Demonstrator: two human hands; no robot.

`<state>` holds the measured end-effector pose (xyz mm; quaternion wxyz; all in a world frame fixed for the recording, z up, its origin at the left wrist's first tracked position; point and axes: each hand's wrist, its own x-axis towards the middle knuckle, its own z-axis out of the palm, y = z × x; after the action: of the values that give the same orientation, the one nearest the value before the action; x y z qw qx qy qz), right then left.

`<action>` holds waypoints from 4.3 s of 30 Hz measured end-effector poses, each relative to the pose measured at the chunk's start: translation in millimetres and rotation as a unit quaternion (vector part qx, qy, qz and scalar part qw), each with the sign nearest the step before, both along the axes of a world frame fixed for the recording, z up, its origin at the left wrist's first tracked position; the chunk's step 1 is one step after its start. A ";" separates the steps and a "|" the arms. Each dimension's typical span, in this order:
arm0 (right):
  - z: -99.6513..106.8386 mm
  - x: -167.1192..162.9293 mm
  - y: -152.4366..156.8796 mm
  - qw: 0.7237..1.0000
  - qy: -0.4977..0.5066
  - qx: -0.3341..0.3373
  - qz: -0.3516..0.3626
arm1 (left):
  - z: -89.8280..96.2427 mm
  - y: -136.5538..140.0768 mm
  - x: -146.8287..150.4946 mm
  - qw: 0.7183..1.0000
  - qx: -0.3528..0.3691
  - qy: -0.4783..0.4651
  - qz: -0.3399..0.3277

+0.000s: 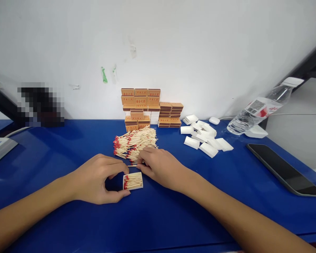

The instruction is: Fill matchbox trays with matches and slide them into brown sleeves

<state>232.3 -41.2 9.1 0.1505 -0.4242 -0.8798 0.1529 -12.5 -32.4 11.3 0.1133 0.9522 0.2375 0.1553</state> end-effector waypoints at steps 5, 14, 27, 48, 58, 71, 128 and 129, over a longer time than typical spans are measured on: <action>6.2 7.3 0.1 0.996 -0.088 0.013 -0.007 | -1.3 1.6 -1.2 1.000 0.007 0.010 0.009; 19.5 11.8 -9.7 0.988 -0.121 0.093 -0.001 | -2.1 11.4 -4.6 0.998 0.022 -0.008 0.052; 19.2 7.5 -12.4 0.994 -0.084 0.053 0.040 | -4.1 7.3 -1.8 0.999 0.036 -0.015 0.037; 6.7 -1.1 -10.2 0.996 0.001 0.085 0.010 | -9.0 7.0 -2.0 0.998 0.028 -0.031 0.036; 9.4 -26.5 10.1 0.976 -0.138 0.162 -0.056 | -8.1 4.1 0.1 0.999 0.011 -0.014 0.034; 16.2 -15.9 7.7 0.959 -0.235 0.143 -0.071 | -5.9 5.2 -1.1 0.999 0.013 -0.012 0.032; 10.8 2.8 -9.2 0.999 -0.002 0.016 0.037 | -5.5 9.0 -2.2 0.998 0.027 0.002 0.054; 11.3 2.2 -10.0 0.999 0.004 0.016 0.038 | -5.3 8.5 -1.8 0.998 0.028 0.000 0.052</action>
<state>234.5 -51.1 20.4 0.1548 -0.3874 -0.8970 0.1462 -14.3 -23.9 6.0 0.0782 0.9412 0.2826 0.1677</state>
